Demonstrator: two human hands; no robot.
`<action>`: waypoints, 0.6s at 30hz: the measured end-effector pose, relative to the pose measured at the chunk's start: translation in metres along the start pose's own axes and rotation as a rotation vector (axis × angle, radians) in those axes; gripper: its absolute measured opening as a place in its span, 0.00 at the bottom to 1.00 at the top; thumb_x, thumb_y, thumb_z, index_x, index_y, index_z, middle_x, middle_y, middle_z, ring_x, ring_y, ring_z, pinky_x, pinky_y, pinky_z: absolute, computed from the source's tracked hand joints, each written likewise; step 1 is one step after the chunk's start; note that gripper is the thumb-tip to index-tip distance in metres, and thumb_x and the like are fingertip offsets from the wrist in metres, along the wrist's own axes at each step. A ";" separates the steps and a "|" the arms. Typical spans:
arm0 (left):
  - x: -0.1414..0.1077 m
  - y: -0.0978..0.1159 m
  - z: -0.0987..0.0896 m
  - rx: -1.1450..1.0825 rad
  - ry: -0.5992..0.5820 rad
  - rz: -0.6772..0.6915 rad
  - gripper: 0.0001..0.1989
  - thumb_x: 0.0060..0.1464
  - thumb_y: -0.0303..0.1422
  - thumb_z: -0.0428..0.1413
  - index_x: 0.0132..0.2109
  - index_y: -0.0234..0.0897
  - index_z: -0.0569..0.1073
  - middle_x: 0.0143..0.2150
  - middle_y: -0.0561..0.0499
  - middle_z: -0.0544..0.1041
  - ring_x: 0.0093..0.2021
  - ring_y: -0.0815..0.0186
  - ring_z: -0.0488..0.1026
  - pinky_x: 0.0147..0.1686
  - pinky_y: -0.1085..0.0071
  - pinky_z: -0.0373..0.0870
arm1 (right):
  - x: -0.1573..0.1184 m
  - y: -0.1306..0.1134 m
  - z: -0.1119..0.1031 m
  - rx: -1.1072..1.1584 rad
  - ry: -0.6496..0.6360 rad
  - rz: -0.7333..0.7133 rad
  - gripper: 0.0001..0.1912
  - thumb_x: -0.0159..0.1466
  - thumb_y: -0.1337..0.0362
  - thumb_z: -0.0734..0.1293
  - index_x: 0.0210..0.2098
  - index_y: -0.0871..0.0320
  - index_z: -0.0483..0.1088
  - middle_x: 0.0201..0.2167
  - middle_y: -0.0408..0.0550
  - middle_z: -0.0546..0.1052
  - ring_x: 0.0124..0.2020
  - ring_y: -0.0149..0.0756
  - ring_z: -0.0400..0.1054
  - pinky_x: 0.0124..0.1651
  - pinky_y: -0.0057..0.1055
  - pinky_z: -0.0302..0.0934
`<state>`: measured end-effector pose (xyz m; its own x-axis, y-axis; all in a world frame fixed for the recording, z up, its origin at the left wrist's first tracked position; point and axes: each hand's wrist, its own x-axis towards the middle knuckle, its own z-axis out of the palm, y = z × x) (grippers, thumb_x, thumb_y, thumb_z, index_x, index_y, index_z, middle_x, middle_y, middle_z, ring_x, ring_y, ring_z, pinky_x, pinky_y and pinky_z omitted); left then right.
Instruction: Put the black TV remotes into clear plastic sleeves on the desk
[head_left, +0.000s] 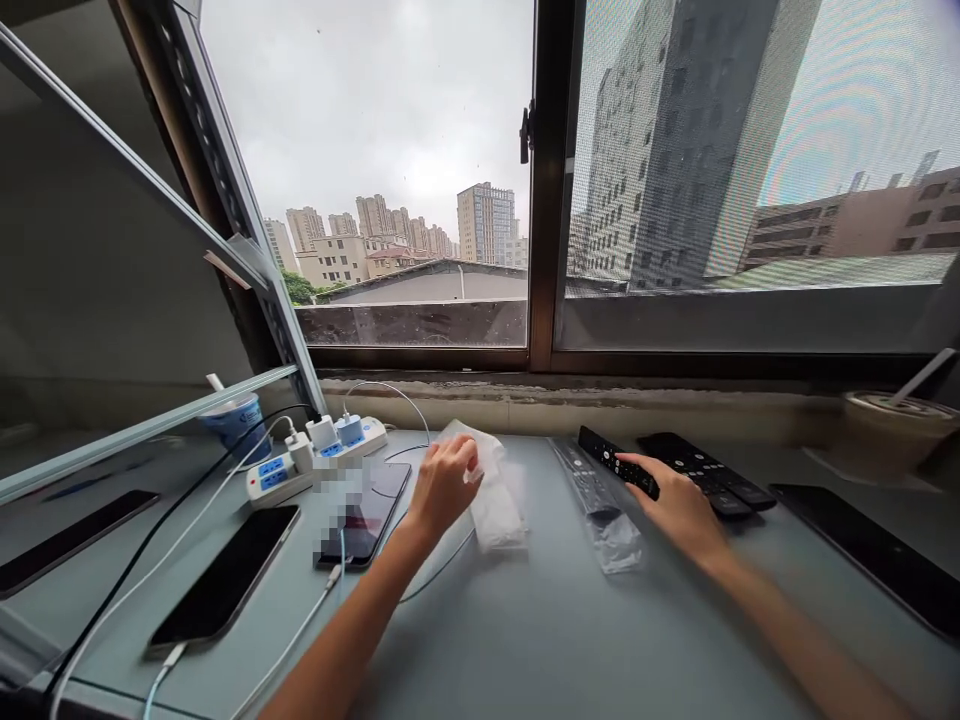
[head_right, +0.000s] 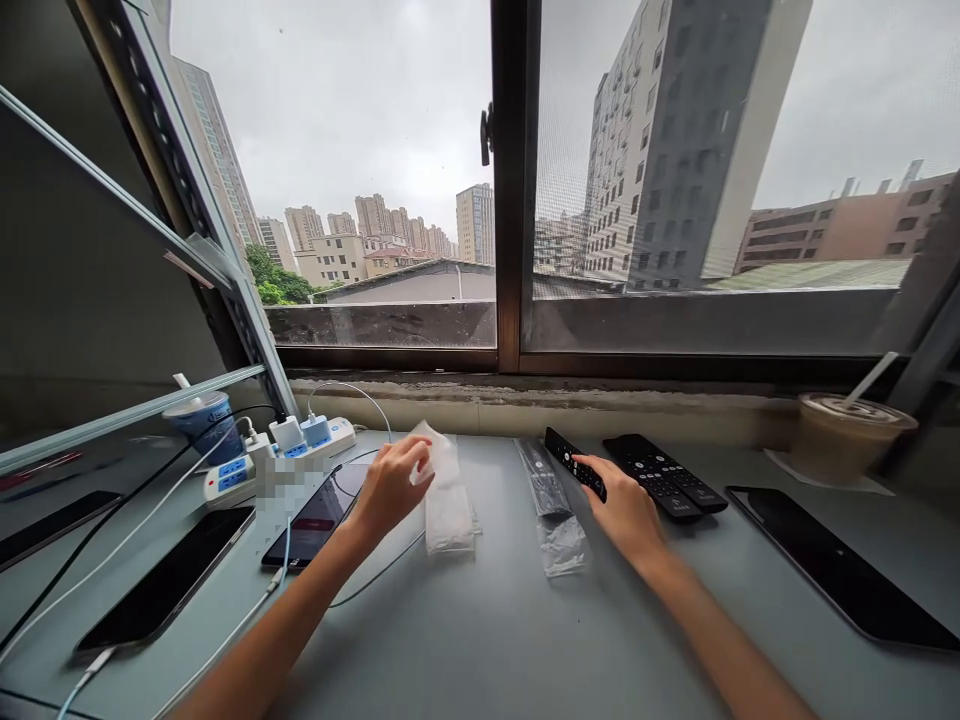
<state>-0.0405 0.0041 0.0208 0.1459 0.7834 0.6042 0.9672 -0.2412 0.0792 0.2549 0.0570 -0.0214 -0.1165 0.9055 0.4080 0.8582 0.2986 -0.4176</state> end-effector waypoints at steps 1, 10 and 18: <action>0.001 -0.003 -0.003 -0.005 0.088 -0.009 0.07 0.47 0.23 0.48 0.25 0.37 0.61 0.43 0.52 0.73 0.38 0.66 0.69 0.40 0.67 0.61 | -0.001 -0.002 0.000 -0.026 -0.017 0.029 0.21 0.59 0.64 0.57 0.52 0.51 0.63 0.48 0.45 0.72 0.45 0.41 0.68 0.40 0.32 0.62; -0.010 -0.006 -0.023 0.082 0.628 0.204 0.13 0.50 0.20 0.44 0.21 0.35 0.54 0.52 0.57 0.69 0.59 0.62 0.57 0.50 0.60 0.50 | -0.002 -0.003 0.001 -0.176 -0.074 0.075 0.23 0.61 0.60 0.56 0.57 0.46 0.59 0.43 0.46 0.75 0.39 0.44 0.71 0.34 0.33 0.61; -0.018 0.032 0.007 -0.064 -0.269 0.444 0.14 0.51 0.19 0.40 0.38 0.38 0.64 0.52 0.49 0.69 0.48 0.69 0.68 0.52 0.67 0.54 | -0.004 -0.003 0.002 -0.162 -0.074 0.030 0.22 0.61 0.60 0.55 0.55 0.44 0.61 0.50 0.40 0.70 0.40 0.41 0.70 0.32 0.30 0.61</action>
<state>-0.0106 -0.0138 0.0073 0.5951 0.7152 0.3665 0.7868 -0.6113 -0.0846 0.2519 0.0535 -0.0234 -0.1211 0.9349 0.3338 0.9304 0.2241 -0.2902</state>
